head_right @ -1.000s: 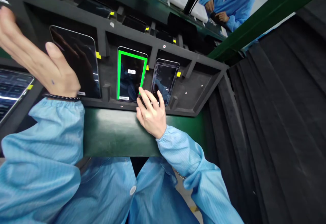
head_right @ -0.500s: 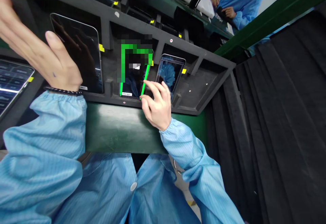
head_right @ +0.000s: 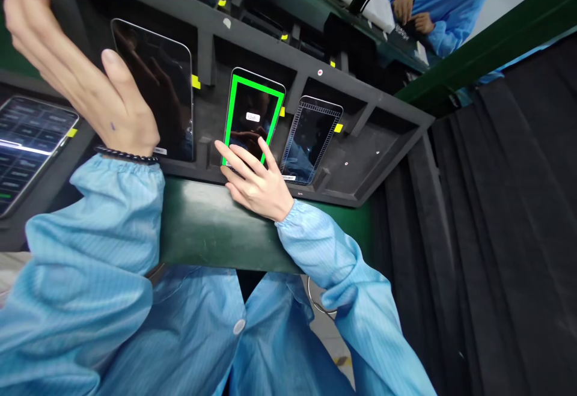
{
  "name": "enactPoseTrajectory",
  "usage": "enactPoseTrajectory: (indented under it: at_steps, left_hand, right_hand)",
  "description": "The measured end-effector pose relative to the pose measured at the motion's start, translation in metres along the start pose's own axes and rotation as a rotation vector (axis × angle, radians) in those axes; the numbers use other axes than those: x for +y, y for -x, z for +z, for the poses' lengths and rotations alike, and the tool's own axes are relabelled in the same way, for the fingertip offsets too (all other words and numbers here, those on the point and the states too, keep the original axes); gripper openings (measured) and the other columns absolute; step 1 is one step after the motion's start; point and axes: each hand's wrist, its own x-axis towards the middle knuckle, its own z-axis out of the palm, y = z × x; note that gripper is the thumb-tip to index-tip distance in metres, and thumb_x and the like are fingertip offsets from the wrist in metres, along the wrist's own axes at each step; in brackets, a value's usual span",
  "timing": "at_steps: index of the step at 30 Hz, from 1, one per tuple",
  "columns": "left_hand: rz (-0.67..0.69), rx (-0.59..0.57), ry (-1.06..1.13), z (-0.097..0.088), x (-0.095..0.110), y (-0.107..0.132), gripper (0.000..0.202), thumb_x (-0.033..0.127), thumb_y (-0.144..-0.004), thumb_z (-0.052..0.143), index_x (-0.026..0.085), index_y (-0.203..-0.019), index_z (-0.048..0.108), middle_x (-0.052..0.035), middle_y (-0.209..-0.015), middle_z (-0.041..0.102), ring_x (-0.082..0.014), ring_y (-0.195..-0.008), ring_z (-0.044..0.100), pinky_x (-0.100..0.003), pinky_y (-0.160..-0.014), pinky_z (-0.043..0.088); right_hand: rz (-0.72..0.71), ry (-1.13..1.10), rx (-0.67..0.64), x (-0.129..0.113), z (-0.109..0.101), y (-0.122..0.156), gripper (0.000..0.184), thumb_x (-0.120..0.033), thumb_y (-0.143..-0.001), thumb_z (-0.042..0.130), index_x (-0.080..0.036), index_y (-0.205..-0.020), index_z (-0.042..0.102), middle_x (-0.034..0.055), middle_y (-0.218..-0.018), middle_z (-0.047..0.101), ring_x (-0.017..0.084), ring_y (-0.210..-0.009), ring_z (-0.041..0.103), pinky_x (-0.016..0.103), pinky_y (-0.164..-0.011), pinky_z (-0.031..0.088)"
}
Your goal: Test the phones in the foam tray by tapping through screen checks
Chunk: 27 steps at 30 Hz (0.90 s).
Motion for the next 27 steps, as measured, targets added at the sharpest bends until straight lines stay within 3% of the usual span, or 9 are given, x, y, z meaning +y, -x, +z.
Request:
enactPoseTrajectory:
  at_steps: [4, 10, 13, 17, 20, 24, 27]
  left_hand:
    - [0.079, 0.152, -0.023, 0.02, -0.016, -0.001, 0.082, 0.062, -0.094, -0.01, 0.019, -0.154, 0.024, -0.0015, -0.156, 0.034, -0.0163, -0.151, 0.028, -0.031, -0.126, 0.016]
    - [0.001, 0.026, -0.11, 0.016, -0.016, -0.003, 0.099, 0.072, -0.085, -0.024, 0.015, -0.155, 0.016, -0.0028, -0.158, 0.032, -0.0176, -0.154, 0.022, -0.031, -0.127, 0.01]
    - [-0.024, -0.017, -0.146, 0.006, -0.002, -0.002, 0.091, 0.062, -0.088, -0.022, 0.012, -0.154, 0.016, -0.0045, -0.159, 0.03, -0.018, -0.154, 0.022, -0.032, -0.127, 0.01]
    - [-0.04, 0.032, -0.189, 0.005, 0.008, -0.002, 0.073, 0.038, -0.09, -0.008, 0.012, -0.151, 0.02, -0.004, -0.157, 0.032, -0.0159, -0.152, 0.026, -0.032, -0.125, 0.015]
    - [-0.025, 0.09, -0.199, 0.012, 0.002, -0.003, 0.076, 0.039, -0.088, -0.017, 0.014, -0.15, 0.021, -0.0032, -0.155, 0.035, -0.0162, -0.151, 0.027, -0.032, -0.126, 0.015]
    - [-0.024, 0.054, -0.179, 0.014, -0.003, -0.001, 0.075, 0.044, -0.091, -0.013, 0.014, -0.152, 0.02, -0.0027, -0.157, 0.032, -0.0165, -0.152, 0.027, -0.033, -0.126, 0.017]
    - [-0.042, 0.035, -0.129, 0.007, 0.003, 0.001, 0.074, 0.042, -0.09, -0.007, 0.013, -0.153, 0.019, -0.0028, -0.159, 0.03, -0.0176, -0.153, 0.024, -0.035, -0.127, 0.013]
  right_hand:
    - [-0.058, 0.005, -0.012, 0.013, -0.005, 0.009, 0.026, -0.025, -0.1, 0.05, -0.021, -0.119, 0.069, 0.0061, -0.146, 0.064, 0.021, -0.132, 0.06, 0.053, -0.13, 0.026]
    - [-0.128, -0.02, -0.044, 0.035, -0.019, 0.022, 0.023, -0.022, -0.098, 0.05, -0.021, -0.107, 0.072, 0.0058, -0.146, 0.064, 0.021, -0.132, 0.059, 0.052, -0.129, 0.029]
    - [-0.103, -0.013, -0.053, 0.037, -0.026, 0.025, 0.022, -0.02, -0.096, 0.052, -0.022, -0.097, 0.074, 0.0052, -0.144, 0.066, 0.021, -0.13, 0.06, 0.051, -0.129, 0.031]
    - [-0.018, 0.028, -0.119, 0.032, -0.026, 0.022, 0.024, -0.022, -0.096, 0.053, -0.024, -0.085, 0.075, 0.0011, -0.143, 0.066, 0.023, -0.129, 0.061, 0.053, -0.127, 0.034]
    - [0.042, 0.011, -0.161, 0.028, -0.023, 0.019, 0.026, -0.025, -0.097, 0.055, -0.025, -0.08, 0.075, 0.0001, -0.141, 0.067, 0.025, -0.129, 0.06, 0.055, -0.126, 0.034]
    - [0.08, -0.003, -0.018, 0.031, -0.03, 0.029, 0.028, -0.029, -0.099, 0.05, -0.028, -0.09, 0.077, -0.0018, -0.139, 0.068, 0.025, -0.122, 0.062, 0.056, -0.122, 0.038]
    - [0.216, 0.061, 0.141, 0.039, -0.044, 0.044, 0.035, -0.034, -0.101, 0.042, -0.032, -0.101, 0.078, -0.0001, -0.136, 0.068, 0.027, -0.12, 0.061, 0.058, -0.116, 0.043]
